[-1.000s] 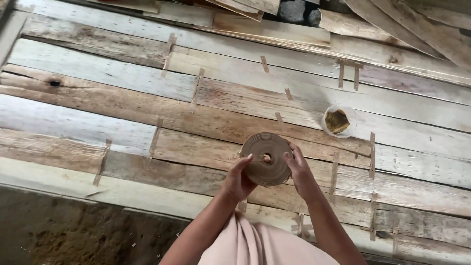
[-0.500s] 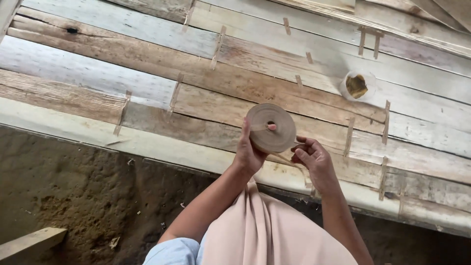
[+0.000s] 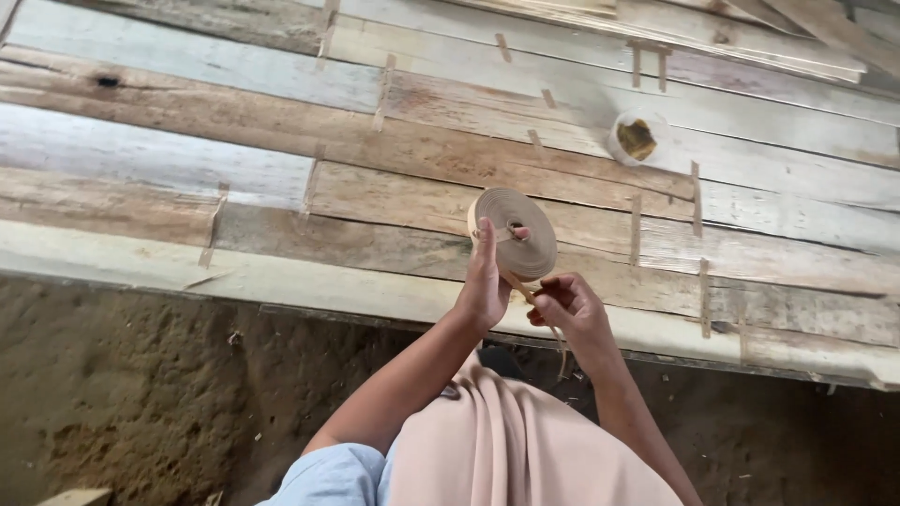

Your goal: Applying adhesive to strips of veneer tape and sticking them onto the joints of wooden planks.

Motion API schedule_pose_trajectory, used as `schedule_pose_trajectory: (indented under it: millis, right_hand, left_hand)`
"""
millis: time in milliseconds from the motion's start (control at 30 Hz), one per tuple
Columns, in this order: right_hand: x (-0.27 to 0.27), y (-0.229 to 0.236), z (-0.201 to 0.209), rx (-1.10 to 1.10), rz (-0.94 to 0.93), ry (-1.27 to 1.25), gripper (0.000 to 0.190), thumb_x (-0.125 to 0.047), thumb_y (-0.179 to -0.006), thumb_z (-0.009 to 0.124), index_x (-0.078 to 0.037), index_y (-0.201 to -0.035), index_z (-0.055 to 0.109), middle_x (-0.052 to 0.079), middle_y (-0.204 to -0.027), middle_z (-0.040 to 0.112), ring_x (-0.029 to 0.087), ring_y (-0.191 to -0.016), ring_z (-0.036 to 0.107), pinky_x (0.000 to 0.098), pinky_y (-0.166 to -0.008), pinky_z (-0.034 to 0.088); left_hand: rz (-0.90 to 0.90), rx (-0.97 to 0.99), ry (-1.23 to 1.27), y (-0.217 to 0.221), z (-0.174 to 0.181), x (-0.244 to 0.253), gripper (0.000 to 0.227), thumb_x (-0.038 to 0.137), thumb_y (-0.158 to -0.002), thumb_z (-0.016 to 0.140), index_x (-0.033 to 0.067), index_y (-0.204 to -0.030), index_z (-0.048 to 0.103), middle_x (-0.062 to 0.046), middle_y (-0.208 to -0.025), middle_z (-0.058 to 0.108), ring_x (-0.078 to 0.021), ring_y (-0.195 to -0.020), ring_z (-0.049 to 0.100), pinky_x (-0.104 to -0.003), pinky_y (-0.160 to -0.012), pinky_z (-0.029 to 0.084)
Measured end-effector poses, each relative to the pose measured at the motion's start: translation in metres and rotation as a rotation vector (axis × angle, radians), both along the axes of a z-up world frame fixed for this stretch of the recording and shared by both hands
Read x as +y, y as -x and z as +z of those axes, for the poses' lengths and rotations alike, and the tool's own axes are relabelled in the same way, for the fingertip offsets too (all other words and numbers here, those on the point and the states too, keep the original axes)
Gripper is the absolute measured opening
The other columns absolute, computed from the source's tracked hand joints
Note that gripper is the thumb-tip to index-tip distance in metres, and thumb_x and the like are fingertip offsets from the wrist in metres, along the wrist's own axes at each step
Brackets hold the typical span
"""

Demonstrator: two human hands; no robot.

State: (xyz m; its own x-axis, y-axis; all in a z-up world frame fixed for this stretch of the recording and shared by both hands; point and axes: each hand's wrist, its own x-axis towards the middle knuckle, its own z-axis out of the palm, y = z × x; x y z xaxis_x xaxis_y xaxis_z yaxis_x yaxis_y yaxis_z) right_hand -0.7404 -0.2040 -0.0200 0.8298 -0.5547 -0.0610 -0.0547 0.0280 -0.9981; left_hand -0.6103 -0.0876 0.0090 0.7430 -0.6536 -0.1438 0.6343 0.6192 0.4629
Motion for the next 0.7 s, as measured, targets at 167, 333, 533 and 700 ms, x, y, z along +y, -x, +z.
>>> schedule_pose_trajectory:
  millis: [167, 333, 533, 700]
  right_hand:
    - [0.008, 0.011, 0.029, 0.072, -0.045, 0.117, 0.027, -0.005, -0.093, 0.074, 0.005, -0.116, 0.065, 0.020, -0.086, 0.071, 0.026, -0.075, 0.073, 0.0425, -0.076, 0.064]
    - [-0.051, 0.028, 0.035, 0.135, -0.078, 0.354, 0.011, -0.003, -0.093, 0.073, -0.003, -0.104, 0.073, 0.016, -0.084, 0.074, 0.023, -0.080, 0.075, 0.0424, -0.083, 0.061]
    - [-0.199, 0.081, 0.026, 0.360, -0.169, 0.529, 0.011, -0.011, -0.093, 0.065, -0.013, -0.102, 0.071, 0.011, -0.089, 0.078, 0.026, -0.090, 0.076, 0.0452, -0.094, 0.055]
    - [-0.323, 0.151, 0.052, 0.755, -0.400, 0.424, 0.026, -0.021, -0.085, 0.064, -0.020, -0.109, 0.074, 0.010, -0.112, 0.076, 0.036, -0.105, 0.070, 0.0479, -0.082, 0.059]
  left_hand:
    - [-0.084, -0.114, -0.122, 0.006, -0.023, -0.031, 0.068, 0.069, -0.095, 0.056, 0.0130, -0.133, 0.063, -0.011, -0.122, 0.072, -0.0206, -0.109, 0.068, -0.043, -0.106, 0.050]
    - [-0.069, 0.005, 0.025, 0.003, 0.000, -0.064, 0.074, 0.078, -0.092, 0.050, 0.0173, -0.130, 0.067, -0.011, -0.119, 0.072, -0.0239, -0.108, 0.068, -0.047, -0.104, 0.050]
    - [0.099, 0.016, -0.010, -0.017, 0.009, -0.117, 0.071, 0.079, -0.094, 0.036, 0.0273, -0.133, 0.065, -0.012, -0.122, 0.072, -0.0269, -0.112, 0.068, -0.050, -0.107, 0.046]
    - [0.234, 0.045, -0.021, -0.018, 0.028, -0.172, 0.072, 0.075, -0.095, 0.035, 0.0267, -0.145, 0.055, -0.012, -0.143, 0.061, -0.0314, -0.130, 0.058, -0.055, -0.118, 0.034]
